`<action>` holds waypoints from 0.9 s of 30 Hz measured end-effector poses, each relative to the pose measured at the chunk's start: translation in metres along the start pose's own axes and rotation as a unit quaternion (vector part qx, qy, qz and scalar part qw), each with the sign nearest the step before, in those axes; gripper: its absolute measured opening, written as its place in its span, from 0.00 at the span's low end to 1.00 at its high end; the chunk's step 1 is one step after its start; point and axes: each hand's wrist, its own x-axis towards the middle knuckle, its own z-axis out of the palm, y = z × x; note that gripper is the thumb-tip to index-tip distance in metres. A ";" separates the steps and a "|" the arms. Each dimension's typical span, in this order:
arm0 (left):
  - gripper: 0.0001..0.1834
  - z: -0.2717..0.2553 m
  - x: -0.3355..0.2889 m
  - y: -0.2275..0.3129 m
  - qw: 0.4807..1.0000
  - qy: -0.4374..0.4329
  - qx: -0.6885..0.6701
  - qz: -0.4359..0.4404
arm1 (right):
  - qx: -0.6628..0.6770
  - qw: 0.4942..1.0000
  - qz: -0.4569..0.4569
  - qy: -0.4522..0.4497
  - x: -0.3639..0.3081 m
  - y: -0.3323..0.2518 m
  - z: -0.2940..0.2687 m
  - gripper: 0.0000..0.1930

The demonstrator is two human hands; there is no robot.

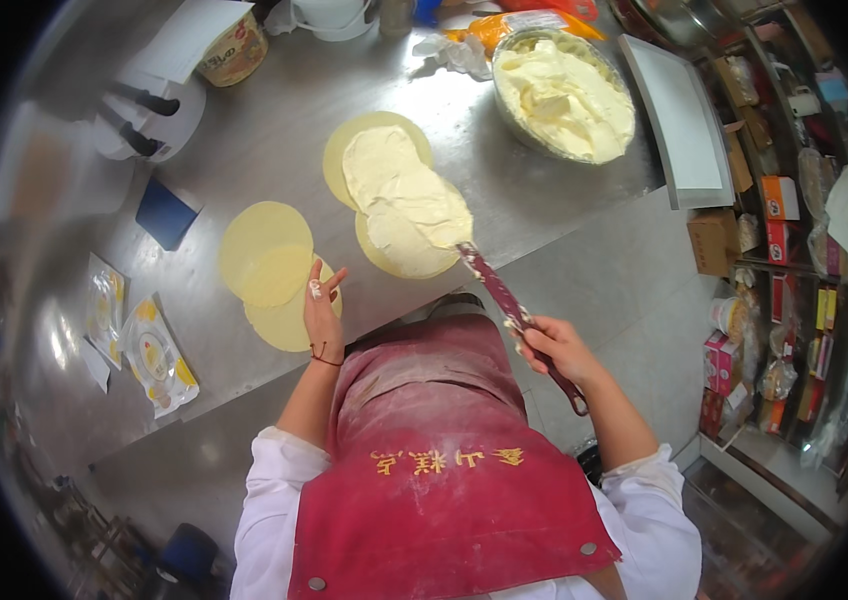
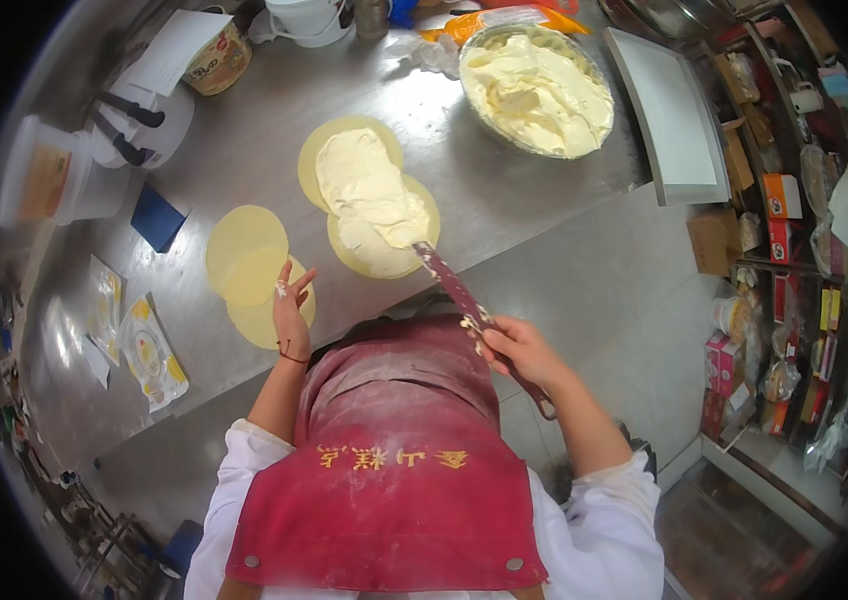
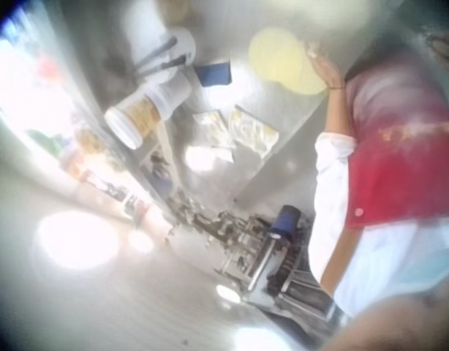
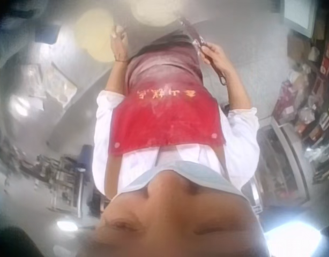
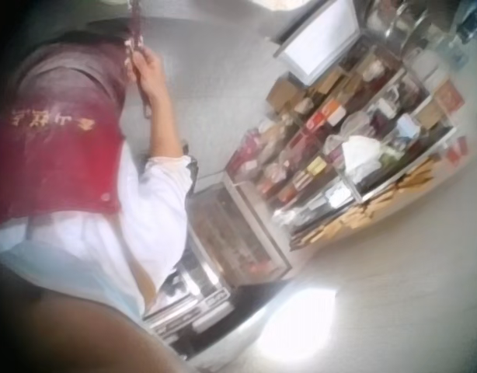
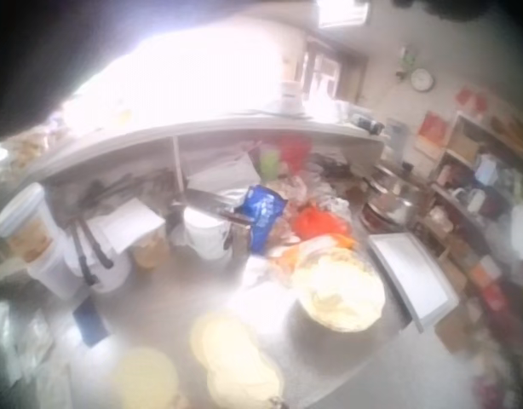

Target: The person spreads a white cream onto thin yellow sheets, adds diced yellow fruit, then rolls the sheets into cylinders. The finished rolls are placed on a tray.

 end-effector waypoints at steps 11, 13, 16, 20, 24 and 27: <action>0.29 -0.028 -0.006 -0.011 1.000 -0.012 -0.022 -0.001 | -0.482 0.799 -0.303 0.191 0.001 0.041 0.022 0.17; 0.29 -0.026 -0.006 -0.011 0.999 -0.025 -0.035 0.000 | -0.530 0.792 -0.221 0.207 0.001 0.038 0.029 0.19; 0.31 -0.023 -0.003 -0.010 0.999 -0.043 -0.028 0.001 | -0.619 0.740 -0.136 0.224 0.020 0.036 0.044 0.22; 0.29 -0.023 0.002 -0.007 0.997 -0.051 -0.052 0.013 | -0.684 0.688 -0.131 0.204 0.018 0.046 0.054 0.23; 0.30 -0.027 0.008 -0.009 0.997 -0.053 -0.048 -0.008 | -0.671 0.704 -0.149 0.181 -0.016 0.055 0.058 0.24; 0.30 -0.026 0.007 -0.014 0.997 -0.058 -0.045 -0.007 | -0.641 0.718 -0.172 0.208 -0.023 0.051 0.062 0.24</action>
